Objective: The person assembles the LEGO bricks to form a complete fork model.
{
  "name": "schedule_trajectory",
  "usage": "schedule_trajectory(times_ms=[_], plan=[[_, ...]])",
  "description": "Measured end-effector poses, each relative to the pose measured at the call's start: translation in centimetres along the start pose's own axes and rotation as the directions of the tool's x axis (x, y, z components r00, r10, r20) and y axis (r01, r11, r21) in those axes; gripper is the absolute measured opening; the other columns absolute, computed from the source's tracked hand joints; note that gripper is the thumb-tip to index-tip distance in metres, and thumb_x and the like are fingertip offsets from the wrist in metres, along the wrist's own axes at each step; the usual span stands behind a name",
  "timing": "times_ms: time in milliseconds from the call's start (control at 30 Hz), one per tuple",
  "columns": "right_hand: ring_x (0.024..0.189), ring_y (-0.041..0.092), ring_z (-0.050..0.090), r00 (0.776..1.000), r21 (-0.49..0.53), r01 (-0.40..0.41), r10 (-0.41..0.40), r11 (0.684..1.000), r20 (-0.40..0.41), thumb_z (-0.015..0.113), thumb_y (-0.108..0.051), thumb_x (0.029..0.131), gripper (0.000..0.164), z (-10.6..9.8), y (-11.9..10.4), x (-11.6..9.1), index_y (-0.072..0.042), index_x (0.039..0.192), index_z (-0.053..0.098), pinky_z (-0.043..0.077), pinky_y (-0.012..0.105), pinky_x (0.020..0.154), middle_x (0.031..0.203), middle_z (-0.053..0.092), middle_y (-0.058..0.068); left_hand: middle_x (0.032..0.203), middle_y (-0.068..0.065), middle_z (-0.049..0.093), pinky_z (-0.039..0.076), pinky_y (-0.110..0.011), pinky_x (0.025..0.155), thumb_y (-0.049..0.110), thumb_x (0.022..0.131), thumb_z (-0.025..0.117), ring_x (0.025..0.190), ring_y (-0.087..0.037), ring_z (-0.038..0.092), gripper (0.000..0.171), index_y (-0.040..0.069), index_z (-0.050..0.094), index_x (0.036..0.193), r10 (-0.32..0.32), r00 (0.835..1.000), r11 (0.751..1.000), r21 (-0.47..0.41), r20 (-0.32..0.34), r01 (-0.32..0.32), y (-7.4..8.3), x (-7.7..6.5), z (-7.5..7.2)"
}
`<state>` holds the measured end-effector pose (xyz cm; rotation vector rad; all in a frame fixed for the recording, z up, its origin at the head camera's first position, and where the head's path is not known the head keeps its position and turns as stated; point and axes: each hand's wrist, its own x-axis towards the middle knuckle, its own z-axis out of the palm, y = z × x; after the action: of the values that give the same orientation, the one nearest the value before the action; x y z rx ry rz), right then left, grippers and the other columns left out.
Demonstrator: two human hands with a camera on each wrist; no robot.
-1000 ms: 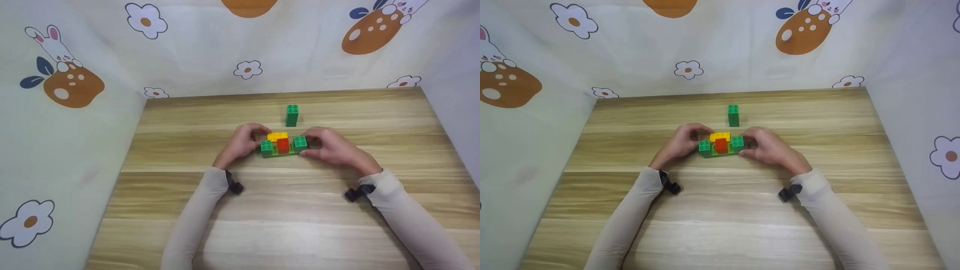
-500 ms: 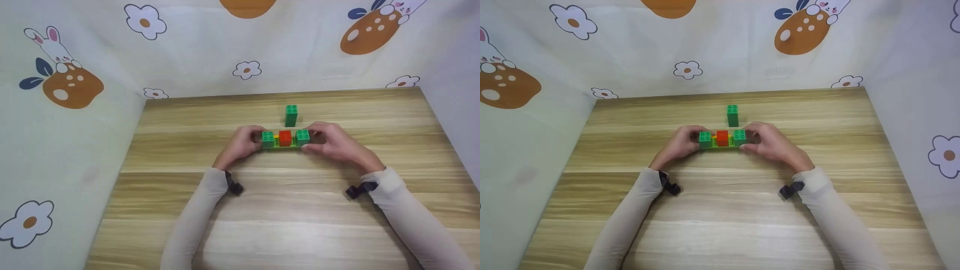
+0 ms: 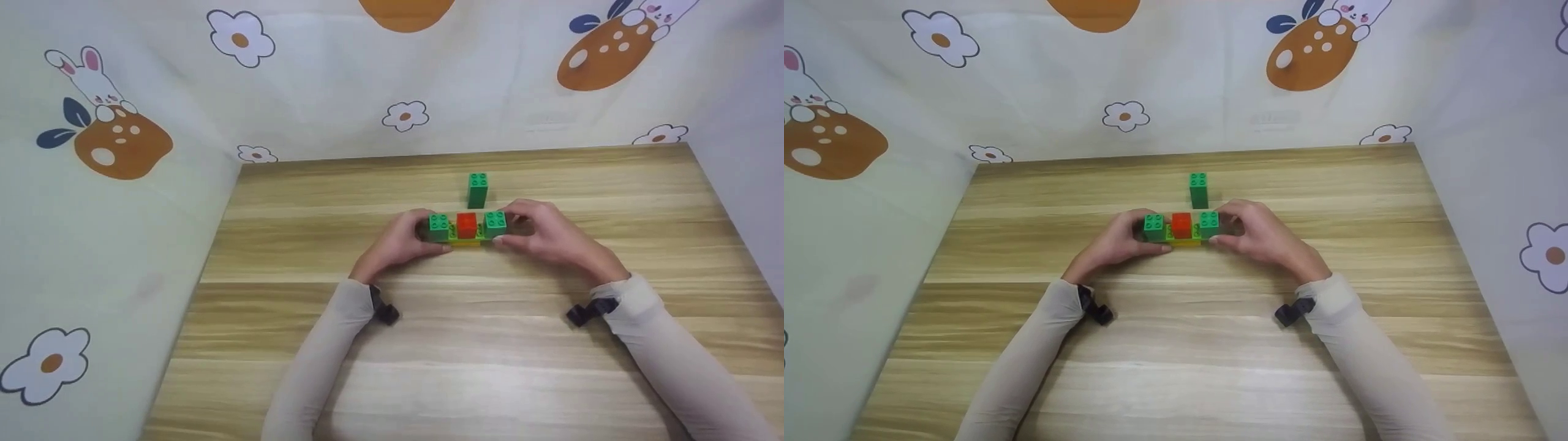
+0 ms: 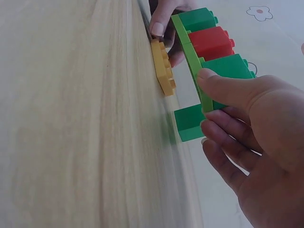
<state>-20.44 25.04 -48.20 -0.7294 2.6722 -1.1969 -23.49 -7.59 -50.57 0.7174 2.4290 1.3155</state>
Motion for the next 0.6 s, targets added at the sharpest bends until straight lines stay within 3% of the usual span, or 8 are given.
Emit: schedule_trajectory(times_ms=[233, 400, 600], plan=[[0.102, 0.023, 0.07, 1.0, -0.022, 0.011, -0.012, 1.0, -0.019, 0.089, -0.018, 0.091, 0.034, 0.3, 0.3, 0.1, -0.014, 0.123, 0.077, 0.06, 0.042, 0.093, 0.115, 0.077, 0.003, 0.112, 0.004, 0.075, 0.059, -0.031, 0.09, 0.032, 0.084, 0.096, 0.099, -0.013, 0.067, 0.045, 0.021, 0.075, 0.123, 0.037, 0.999, 0.998, -0.048, -0.005, -0.038, -0.6, -0.6, -0.7], [0.101, 0.025, 0.07, 0.999, -0.02, 0.026, -0.027, 0.999, -0.034, 0.09, -0.016, 0.09, 0.035, 0.6, 0.3, 0.1, -0.013, 0.123, 0.078, 0.06, 0.043, 0.092, 0.114, 0.078, 0.003, 0.109, -0.002, 0.076, 0.062, -0.029, 0.083, 0.03, 0.085, 0.095, 0.092, -0.014, 0.071, 0.052, 0.015, 0.073, 0.131, 0.024, 0.999, 0.994, -0.108, -0.04, -0.028, -1.0, -1.2, -1.2], [0.099, 0.026, 0.069, 0.999, -0.017, 0.035, -0.036, 0.999, -0.036, 0.09, -0.018, 0.091, 0.034, 0.9, 0.2, 0.2, -0.014, 0.122, 0.078, 0.059, 0.042, 0.088, 0.113, 0.078, 0.003, 0.102, -0.005, 0.076, 0.062, -0.028, 0.081, 0.027, 0.087, 0.093, 0.088, -0.015, 0.071, 0.048, 0.012, 0.074, 0.128, 0.02, 0.997, 0.991, -0.132, -0.073, -0.029, -1.3, -1.5, -1.6]])
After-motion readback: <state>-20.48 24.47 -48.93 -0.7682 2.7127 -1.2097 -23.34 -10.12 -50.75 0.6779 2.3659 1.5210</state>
